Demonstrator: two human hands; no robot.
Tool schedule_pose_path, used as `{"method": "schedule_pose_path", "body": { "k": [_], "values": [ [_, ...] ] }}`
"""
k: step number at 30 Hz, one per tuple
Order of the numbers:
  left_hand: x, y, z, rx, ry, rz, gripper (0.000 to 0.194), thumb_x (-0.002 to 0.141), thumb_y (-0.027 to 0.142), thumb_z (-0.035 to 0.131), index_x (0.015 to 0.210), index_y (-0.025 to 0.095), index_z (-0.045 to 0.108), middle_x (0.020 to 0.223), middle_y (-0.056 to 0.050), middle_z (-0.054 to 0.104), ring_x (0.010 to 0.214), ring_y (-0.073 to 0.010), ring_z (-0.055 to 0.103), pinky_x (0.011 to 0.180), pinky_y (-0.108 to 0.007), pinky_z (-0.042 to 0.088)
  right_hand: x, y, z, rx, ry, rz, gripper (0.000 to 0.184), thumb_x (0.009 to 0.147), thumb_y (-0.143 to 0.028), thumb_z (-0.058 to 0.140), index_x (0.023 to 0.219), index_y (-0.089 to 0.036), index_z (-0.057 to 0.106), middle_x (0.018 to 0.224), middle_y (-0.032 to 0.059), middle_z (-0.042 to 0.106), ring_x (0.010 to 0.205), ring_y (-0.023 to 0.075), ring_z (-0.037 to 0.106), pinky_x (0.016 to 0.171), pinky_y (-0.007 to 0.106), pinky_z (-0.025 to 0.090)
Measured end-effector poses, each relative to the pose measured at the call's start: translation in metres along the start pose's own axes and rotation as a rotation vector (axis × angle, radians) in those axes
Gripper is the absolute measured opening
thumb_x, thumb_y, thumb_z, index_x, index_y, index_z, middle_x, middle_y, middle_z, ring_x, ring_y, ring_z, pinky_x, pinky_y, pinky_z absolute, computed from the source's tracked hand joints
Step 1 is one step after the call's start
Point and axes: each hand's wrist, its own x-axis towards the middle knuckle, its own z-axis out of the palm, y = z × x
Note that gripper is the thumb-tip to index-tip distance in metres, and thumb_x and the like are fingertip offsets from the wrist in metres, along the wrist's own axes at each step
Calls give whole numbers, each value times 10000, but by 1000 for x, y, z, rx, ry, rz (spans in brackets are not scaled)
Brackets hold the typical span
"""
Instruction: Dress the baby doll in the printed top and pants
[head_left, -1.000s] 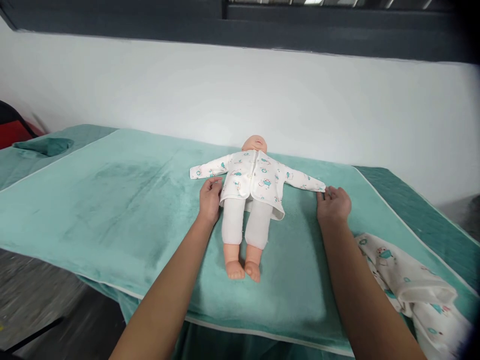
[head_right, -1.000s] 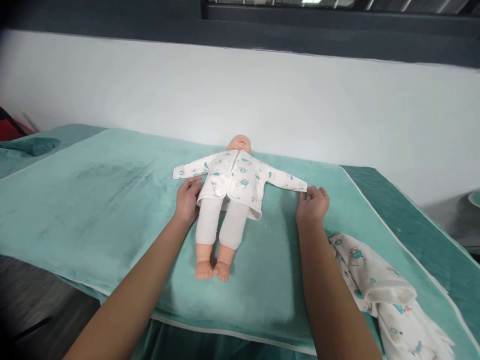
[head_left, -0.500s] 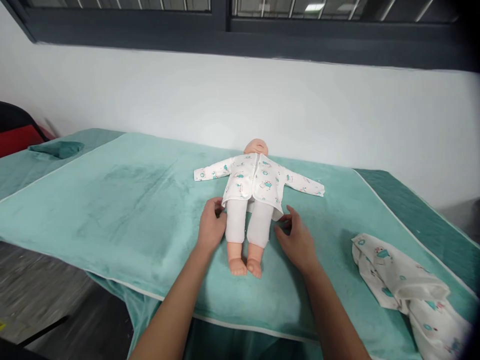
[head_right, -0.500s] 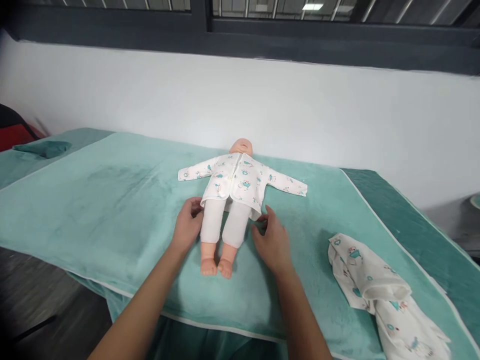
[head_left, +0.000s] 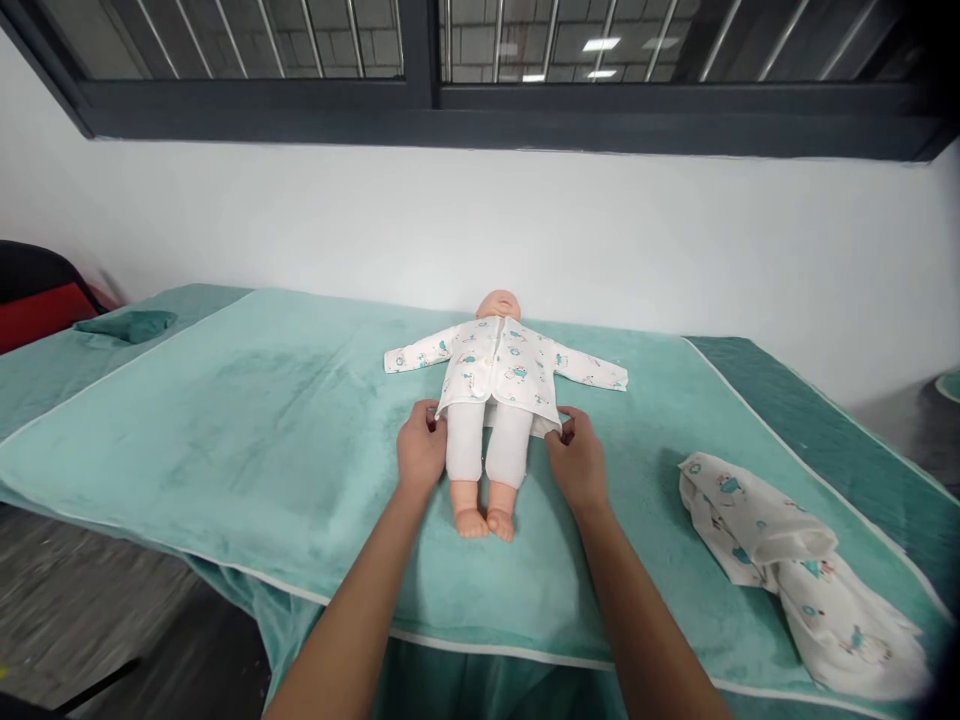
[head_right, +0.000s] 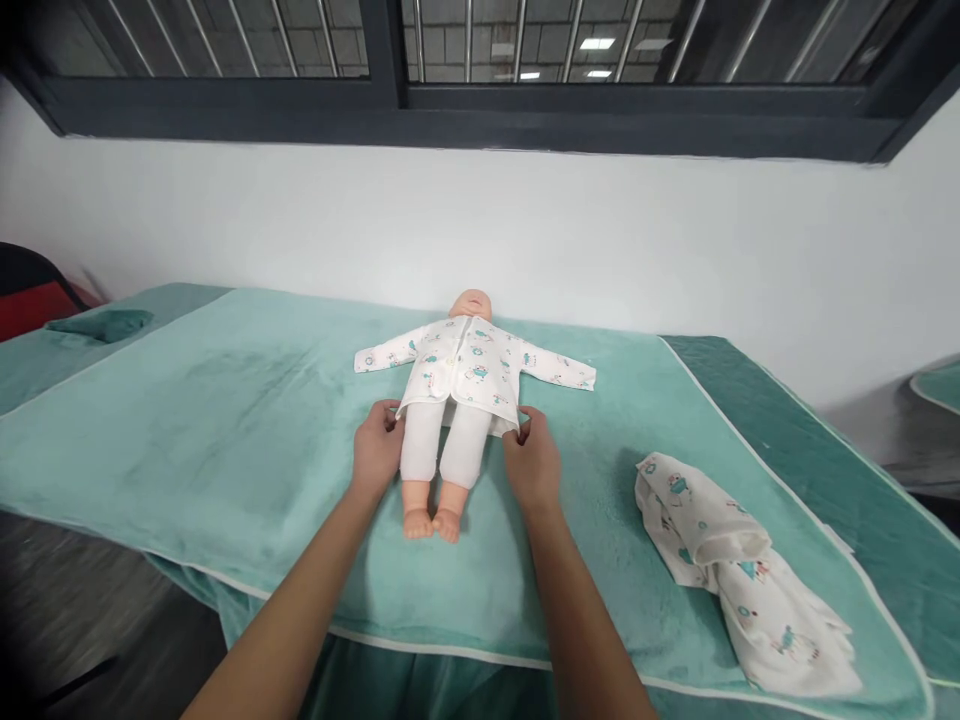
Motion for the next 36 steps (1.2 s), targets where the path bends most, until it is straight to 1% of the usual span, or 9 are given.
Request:
{"method": "schedule_pose_path", "body": {
  "k": [9,14,17,21,23,27,32,34,36],
  "values": [
    [-6,2,-4,-33,-22,8,197,818,259,547,1002,260,617,667,37,600,664,-181,550,645,-264,364,2,1,-1,-2,129,19,373,785,-279,503,1137,-193,593,666,-30,510,639,195,514,623,297,368],
    [-8,0,-7,-10,-37,27,175,834,258,517,973,255,622,660,32,599,656,-178,556,651,-270,368,2,1,0,-83,98,15,390,817,-303,484,1176,-184,579,693,-14,563,654,204,533,613,300,352],
    [-8,0,-8,-2,-37,23,169,857,282,506,980,253,618,692,22,620,674,-177,567,654,-273,375,-1,1,0,-70,71,-16,402,847,-330,482,1210,-171,557,713,-9,581,667,204,547,633,306,374],
    [-10,0,-10,-20,-69,49,188,878,301,495,1010,247,619,731,12,638,693,-177,580,668,-279,389,-17,4,-6,-18,46,-50,393,878,-322,476,1236,-170,537,755,-3,594,701,198,565,698,326,431],
    [-12,0,-12,-31,-85,63,198,882,313,497,1019,243,621,734,10,636,698,-178,579,673,-280,395,-31,9,-12,-38,63,-108,354,886,-299,471,1207,-172,550,867,38,628,797,210,586,772,350,461],
    [-19,-3,-17,-85,-143,88,217,889,346,495,1020,236,629,757,3,651,704,-178,582,675,-278,407,-59,25,-39,-236,100,-286,306,889,-244,481,1171,-165,568,1143,126,616,1105,268,541,970,423,444],
    [-34,-6,-27,-112,-201,120,224,892,307,476,1011,214,641,806,-4,669,735,-167,588,704,-276,418,-90,45,-96,-644,15,-435,382,905,-207,463,1276,-166,543,1303,139,583,1222,297,502,1038,473,414],
    [-44,-7,-34,-113,-243,115,240,900,309,471,1040,207,637,767,7,642,708,-158,573,689,-271,419,-101,50,-117,-824,70,-420,405,914,-198,442,1306,-155,532,1368,153,552,1308,318,449,1093,525,347],
    [-57,-9,-41,-137,-299,113,255,916,334,467,1074,205,621,754,13,620,703,-153,569,690,-269,428,-107,53,-134,-983,171,-320,457,930,-236,422,1373,-143,485,1459,177,472,1406,375,330,1115,629,248]
  ]
}}
